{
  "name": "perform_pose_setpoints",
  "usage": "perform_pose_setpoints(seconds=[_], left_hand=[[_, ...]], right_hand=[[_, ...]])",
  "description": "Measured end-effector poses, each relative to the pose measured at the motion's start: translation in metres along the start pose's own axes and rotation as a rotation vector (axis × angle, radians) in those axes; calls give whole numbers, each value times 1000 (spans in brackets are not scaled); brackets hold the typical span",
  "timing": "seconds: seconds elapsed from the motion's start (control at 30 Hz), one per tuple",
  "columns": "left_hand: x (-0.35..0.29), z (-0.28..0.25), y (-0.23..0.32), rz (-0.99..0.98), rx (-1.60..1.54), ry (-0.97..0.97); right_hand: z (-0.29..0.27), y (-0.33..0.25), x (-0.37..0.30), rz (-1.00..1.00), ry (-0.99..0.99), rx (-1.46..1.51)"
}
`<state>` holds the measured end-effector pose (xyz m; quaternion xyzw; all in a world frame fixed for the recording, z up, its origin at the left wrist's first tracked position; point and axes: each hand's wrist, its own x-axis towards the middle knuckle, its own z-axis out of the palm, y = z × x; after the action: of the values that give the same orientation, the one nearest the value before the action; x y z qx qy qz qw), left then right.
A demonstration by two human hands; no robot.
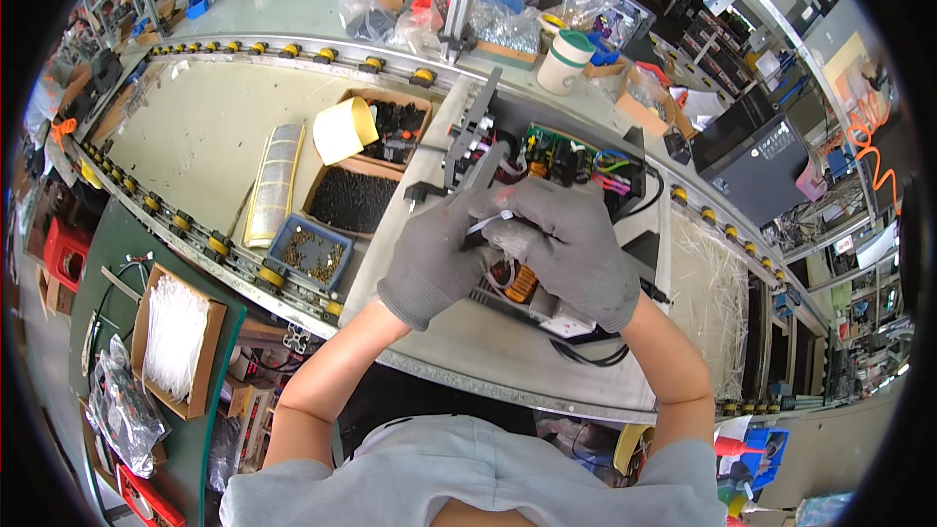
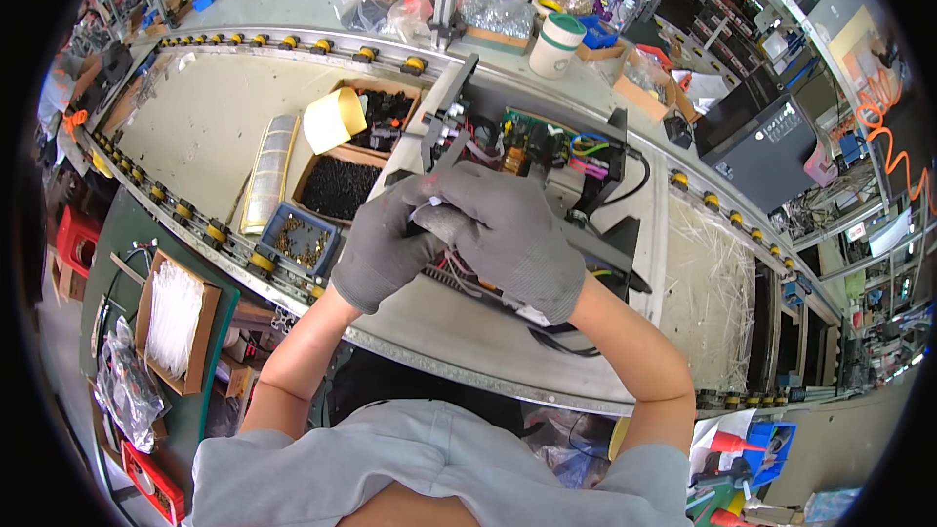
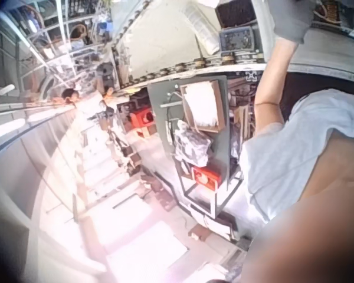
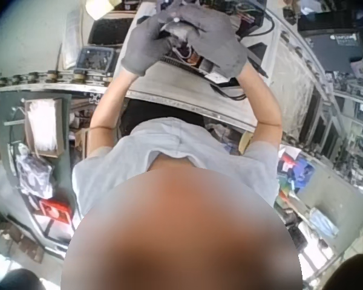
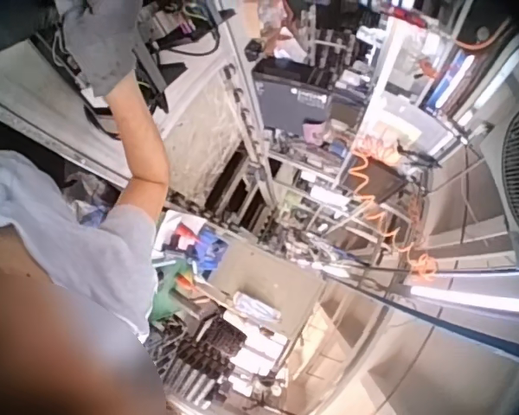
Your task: Assembling internal components and wiring of an electronic power unit on a production line.
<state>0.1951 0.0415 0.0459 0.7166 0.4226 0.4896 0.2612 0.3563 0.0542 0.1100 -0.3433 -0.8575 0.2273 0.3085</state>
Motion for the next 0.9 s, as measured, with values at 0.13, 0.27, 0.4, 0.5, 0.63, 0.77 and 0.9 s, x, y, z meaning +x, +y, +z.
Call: perform_pose_setpoints(seconds=[0.13, 0.27, 0.4, 0.5, 0.63, 0.77, 0.9], left_hand=[[23, -16, -14, 102, 33, -22], [48, -29, -68, -163, 197, 184], [67, -11, -120, -248, 421, -151], [84, 5, -141, -236, 405, -166], [119, 22, -152, -149, 477, 22], [142, 40, -164, -185, 662, 105], [135, 57, -183, -122, 670, 15]], right_hand=[[-12, 11, 15, 65, 61, 108], [-39, 32, 20, 302, 182, 421], [-66, 62, 31, 374, 407, 398], [-74, 90, 44, 369, 491, 271], [-69, 126, 55, 411, 569, 171], [-60, 158, 74, 399, 594, -18], [-52, 173, 85, 506, 518, 22]])
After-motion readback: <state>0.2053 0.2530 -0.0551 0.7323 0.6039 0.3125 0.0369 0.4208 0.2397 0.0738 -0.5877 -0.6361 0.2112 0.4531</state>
